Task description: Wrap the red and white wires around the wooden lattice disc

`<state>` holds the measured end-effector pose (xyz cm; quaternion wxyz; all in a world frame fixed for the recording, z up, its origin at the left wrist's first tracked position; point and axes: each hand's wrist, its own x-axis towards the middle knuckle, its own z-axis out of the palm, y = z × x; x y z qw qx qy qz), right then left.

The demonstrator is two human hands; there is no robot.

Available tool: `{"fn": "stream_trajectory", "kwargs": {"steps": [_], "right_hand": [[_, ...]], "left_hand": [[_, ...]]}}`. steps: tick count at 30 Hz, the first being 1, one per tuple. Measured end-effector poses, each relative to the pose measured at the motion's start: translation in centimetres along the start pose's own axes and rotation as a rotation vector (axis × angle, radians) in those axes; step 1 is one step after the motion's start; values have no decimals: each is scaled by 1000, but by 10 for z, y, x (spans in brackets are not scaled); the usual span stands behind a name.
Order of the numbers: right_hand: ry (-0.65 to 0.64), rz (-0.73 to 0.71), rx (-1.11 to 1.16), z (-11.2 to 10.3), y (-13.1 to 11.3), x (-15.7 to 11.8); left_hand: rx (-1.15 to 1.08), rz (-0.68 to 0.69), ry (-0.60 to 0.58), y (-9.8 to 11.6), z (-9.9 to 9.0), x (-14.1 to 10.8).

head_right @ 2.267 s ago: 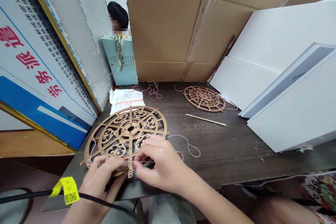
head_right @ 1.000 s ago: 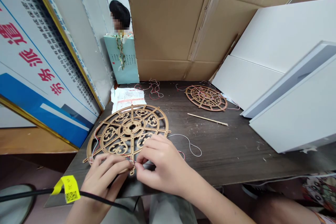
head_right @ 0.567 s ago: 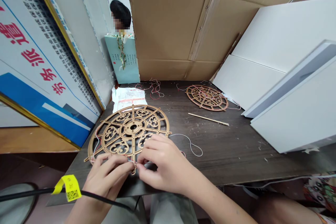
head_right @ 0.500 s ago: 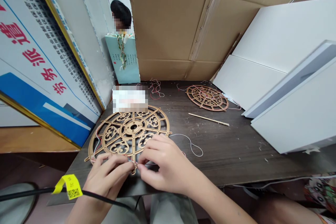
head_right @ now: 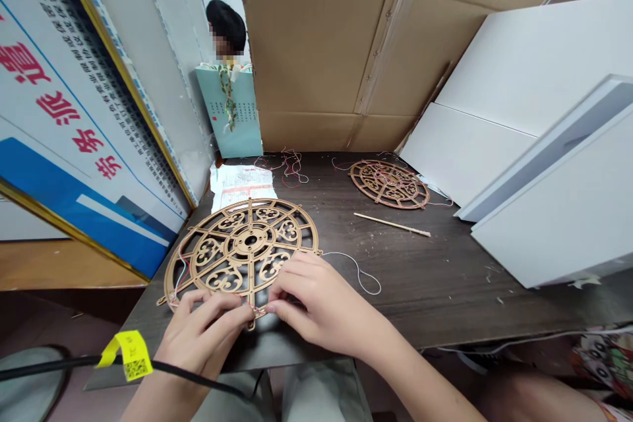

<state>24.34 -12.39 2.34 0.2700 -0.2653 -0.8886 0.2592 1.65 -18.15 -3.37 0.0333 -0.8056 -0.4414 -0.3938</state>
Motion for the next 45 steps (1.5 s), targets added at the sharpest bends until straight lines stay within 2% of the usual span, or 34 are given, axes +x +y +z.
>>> {"fn": "stream_trajectory", "kwargs": {"steps": [3,7,11,15,24,32,42,45], "right_hand": [[-74,21,-54,-5,-1,3],[-112,9,-89,-9,-2,8],[-115,-10,-96,-10,-1,9],[-100,0,-88,-7,-2,5],[-74,-53,-200,-2,16,-12],[68,-149,-154,1,20,-8],[93,-187,-158,6,24,-8],[84,-198,-217,10,24,-9]], "left_hand": [[-40,0,-19,1,-3,0],[-63,-14,-65,1,-5,-1],[-48,17,-31,0,-2,-2],[22,62,-10,-2,-1,0],[114,147,-107,-2,-3,1],[43,89,-77,-5,1,-2],[56,56,-101,-4,-1,-2],[43,28,-162,-2,-5,-2]]}}
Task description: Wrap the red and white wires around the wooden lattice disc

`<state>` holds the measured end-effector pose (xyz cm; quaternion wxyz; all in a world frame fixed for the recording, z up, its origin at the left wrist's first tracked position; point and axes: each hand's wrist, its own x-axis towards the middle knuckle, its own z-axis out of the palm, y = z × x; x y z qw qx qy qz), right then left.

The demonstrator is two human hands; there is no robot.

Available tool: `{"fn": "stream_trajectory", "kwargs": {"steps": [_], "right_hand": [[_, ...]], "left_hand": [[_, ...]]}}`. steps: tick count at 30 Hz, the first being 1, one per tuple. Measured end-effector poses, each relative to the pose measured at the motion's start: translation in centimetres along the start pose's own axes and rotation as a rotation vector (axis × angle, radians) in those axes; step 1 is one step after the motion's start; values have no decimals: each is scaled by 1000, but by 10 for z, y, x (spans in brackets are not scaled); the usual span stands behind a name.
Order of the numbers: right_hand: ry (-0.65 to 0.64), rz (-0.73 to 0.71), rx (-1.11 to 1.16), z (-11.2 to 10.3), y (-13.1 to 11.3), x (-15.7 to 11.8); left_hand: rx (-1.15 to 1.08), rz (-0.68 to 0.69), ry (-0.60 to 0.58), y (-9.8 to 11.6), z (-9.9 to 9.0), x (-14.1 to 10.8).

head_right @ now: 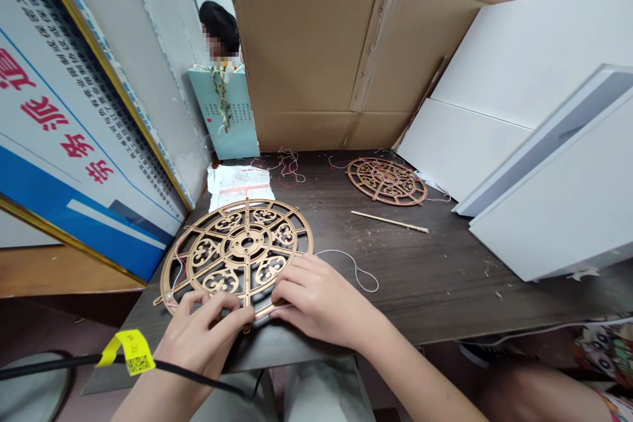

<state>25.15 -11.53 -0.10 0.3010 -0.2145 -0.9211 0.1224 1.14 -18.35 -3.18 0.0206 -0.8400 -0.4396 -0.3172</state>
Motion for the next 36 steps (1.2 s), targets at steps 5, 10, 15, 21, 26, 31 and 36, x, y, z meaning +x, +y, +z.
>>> {"fn": "stream_trajectory", "kwargs": {"steps": [5,10,15,21,26,31,36], "right_hand": [[29,14,22,2,0,-1],[47,18,42,3,2,-2],[36,27,60,3,2,-3],[19,49,41,2,-3,-2],[40,37,52,3,-3,-1],[44,42,41,4,-3,-2],[32,32,-2,5,-4,-2]], "left_hand": [[-62,-35,-21,4,-6,1],[-95,-36,-16,3,-5,-1],[-79,-46,20,3,-3,-1],[-48,-1,18,6,-10,9],[-1,18,51,2,-8,8],[75,-26,52,2,-3,4],[116,-114,35,3,3,3]]}}
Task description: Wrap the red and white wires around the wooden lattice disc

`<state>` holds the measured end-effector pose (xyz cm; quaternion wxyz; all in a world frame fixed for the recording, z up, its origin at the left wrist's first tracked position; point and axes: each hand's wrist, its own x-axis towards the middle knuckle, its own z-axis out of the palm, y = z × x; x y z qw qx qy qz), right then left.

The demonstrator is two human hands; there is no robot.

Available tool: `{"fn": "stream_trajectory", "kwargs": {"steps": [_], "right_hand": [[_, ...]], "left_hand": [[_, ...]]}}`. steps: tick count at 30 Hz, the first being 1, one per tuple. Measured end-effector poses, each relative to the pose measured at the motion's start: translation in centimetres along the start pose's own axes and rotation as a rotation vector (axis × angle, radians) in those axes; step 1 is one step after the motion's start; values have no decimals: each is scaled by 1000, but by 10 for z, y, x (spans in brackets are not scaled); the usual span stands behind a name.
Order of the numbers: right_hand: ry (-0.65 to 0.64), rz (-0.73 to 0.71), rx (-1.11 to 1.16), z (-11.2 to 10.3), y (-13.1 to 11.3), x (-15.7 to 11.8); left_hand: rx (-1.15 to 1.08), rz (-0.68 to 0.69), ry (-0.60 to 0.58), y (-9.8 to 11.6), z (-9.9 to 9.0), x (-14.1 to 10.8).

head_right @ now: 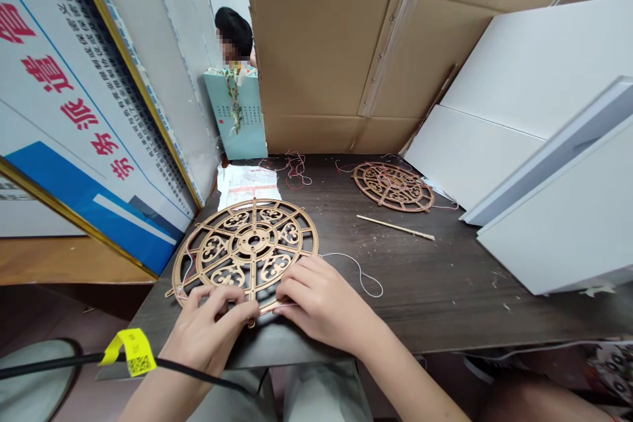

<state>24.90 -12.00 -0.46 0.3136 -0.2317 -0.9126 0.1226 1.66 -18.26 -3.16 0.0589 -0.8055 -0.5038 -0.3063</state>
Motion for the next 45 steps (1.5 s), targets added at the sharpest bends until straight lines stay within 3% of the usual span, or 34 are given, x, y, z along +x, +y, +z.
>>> {"fn": "stream_trajectory", "kwargs": {"steps": [4,9,11,15,17,20,24,26,45], "right_hand": [[55,-11,-8,2,-1,1],[212,-79,22,-8,0,11],[311,-107,31,-20,0,21],[561,-66,-6,-46,-1,52],[669,-2,-27,-55,-2,66],[759,59,-20,-56,-2,75],[812,82,34,-46,-2,74],[810,79,59,-41,-3,72],[758,-16,69,-30,-8,63]], "left_hand": [[-112,26,95,1,0,-2],[-141,137,233,4,-24,13],[-54,163,364,3,-38,27],[206,94,737,9,-64,57],[153,50,819,16,-72,72],[-87,-16,767,26,-73,96],[-426,-184,654,32,-60,124],[-512,-204,606,33,-54,130],[-584,-304,652,52,-45,105]]}}
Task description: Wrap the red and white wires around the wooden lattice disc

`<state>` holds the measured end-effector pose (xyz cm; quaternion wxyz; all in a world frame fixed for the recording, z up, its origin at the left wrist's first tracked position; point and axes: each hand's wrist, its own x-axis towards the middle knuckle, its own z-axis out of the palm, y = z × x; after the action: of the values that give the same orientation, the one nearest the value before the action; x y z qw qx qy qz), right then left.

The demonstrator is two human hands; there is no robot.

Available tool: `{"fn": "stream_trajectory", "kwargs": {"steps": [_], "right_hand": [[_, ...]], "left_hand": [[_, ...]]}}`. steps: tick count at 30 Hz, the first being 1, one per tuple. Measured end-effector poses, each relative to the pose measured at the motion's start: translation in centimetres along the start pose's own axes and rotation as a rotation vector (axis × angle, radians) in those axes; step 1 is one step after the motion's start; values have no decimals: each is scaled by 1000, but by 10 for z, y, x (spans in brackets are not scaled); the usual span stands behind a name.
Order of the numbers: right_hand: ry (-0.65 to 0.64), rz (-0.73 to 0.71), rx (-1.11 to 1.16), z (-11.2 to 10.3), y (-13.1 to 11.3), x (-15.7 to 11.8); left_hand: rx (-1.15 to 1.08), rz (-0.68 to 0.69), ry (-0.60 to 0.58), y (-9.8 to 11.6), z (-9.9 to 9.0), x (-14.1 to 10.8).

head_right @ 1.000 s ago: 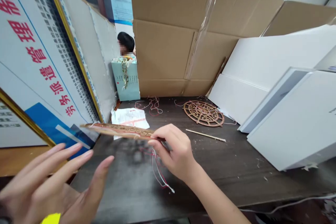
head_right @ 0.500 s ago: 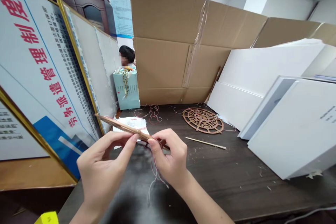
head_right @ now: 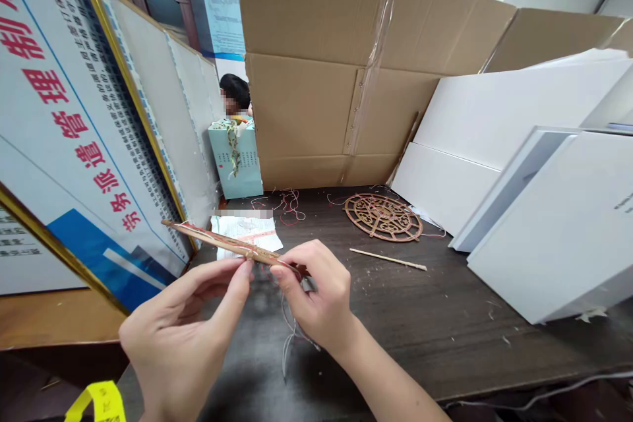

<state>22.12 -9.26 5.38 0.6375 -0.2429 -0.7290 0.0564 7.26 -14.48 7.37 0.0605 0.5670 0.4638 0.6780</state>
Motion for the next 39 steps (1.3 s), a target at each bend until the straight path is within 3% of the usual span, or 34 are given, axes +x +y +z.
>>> {"fn": "stream_trajectory", "kwargs": {"steps": [39], "right_hand": [[-6,-23,14,0,-1,0]], "left_hand": [[-61,-88,-61,-4,-4,-7]]}}
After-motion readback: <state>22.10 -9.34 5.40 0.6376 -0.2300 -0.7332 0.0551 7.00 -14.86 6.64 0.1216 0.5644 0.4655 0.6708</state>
